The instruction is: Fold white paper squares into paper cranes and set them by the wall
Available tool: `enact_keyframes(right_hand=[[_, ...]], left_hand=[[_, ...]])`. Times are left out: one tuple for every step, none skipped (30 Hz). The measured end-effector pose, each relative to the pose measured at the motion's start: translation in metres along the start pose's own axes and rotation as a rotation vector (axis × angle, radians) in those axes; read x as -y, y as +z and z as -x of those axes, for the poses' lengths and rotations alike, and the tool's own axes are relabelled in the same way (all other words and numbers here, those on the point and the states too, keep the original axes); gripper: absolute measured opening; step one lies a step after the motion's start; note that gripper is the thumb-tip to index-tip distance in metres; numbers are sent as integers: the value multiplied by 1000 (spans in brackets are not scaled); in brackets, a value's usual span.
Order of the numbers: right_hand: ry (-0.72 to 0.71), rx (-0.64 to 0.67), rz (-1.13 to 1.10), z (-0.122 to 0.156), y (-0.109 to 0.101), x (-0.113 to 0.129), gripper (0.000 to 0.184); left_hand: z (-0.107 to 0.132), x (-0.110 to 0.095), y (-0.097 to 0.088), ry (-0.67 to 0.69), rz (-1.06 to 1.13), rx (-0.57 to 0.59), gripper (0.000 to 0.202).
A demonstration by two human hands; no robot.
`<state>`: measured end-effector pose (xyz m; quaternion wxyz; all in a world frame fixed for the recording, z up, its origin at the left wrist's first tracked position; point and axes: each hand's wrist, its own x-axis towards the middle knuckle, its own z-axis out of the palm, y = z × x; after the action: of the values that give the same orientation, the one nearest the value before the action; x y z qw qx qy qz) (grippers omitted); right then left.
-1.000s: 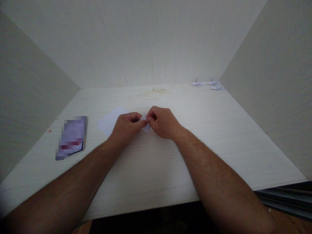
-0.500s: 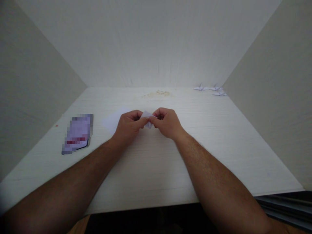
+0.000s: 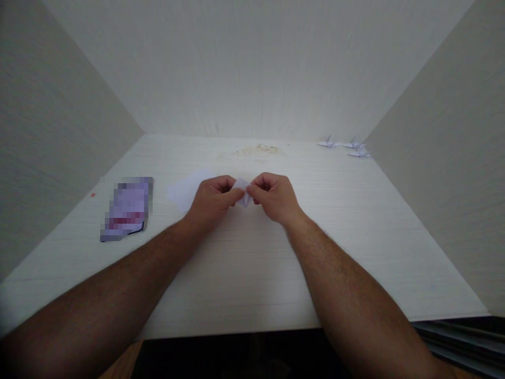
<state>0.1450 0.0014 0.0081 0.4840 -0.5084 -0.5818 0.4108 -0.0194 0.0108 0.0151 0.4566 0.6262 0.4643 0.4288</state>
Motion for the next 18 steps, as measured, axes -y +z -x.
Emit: enact_keyframes(right_hand=[[-5, 0, -5, 0, 0, 0, 20], [-11, -2, -10, 0, 0, 0, 20], [-14, -3, -12, 0, -1, 0, 19], [-14, -3, -9, 0, -1, 0, 19], [-13, -5, -3, 0, -1, 1, 19], [-9, -7, 7, 0, -1, 1, 20], [-4, -8, 16, 1, 0, 1, 20], [-1, -11, 24, 1, 0, 1, 20], [-6, -20, 24, 1, 0, 1, 19], [-23, -32, 17, 1, 1, 1, 16], [-53, -44, 8, 1, 1, 1, 14], [-92, -53, 6, 2, 1, 1, 14], [-133, -59, 16, 2, 0, 0, 14], [-170, -56, 42, 2, -1, 0, 14], [-195, -46, 84, 2, -2, 0, 12], [-207, -35, 134, 2, -3, -1, 10], [-208, -24, 183, 2, -5, -1, 8], [-202, -15, 224, 2, -6, -2, 7]], left_hand=[[0, 0, 0, -4, -2, 1, 18], [0, 0, 0, -10, -6, 2, 17], [0, 0, 0, -14, -8, 3, 17], [0, -1, 0, -17, -9, 2, 17], [0, -1, 0, -19, -8, 2, 16], [0, -2, 1, -20, -5, 1, 16], [0, -3, 1, -20, -2, 1, 16], [1, -3, 1, -19, 2, 0, 16], [1, -4, 1, -22, 4, -4, 16], [0, -4, 1, -26, 4, -9, 16], [0, -4, 1, -32, 0, -16, 16], [0, -4, 1, -39, -7, -24, 16], [-1, -4, 1, -45, -18, -30, 15], [-1, -3, 0, -47, -34, -33, 14], [-2, -3, 0, -44, -57, -26, 13], [-3, -2, 0, -38, -86, -12, 12], [-3, -1, -1, -29, -116, 8, 13], [-4, 0, -1, -20, -144, 29, 13]])
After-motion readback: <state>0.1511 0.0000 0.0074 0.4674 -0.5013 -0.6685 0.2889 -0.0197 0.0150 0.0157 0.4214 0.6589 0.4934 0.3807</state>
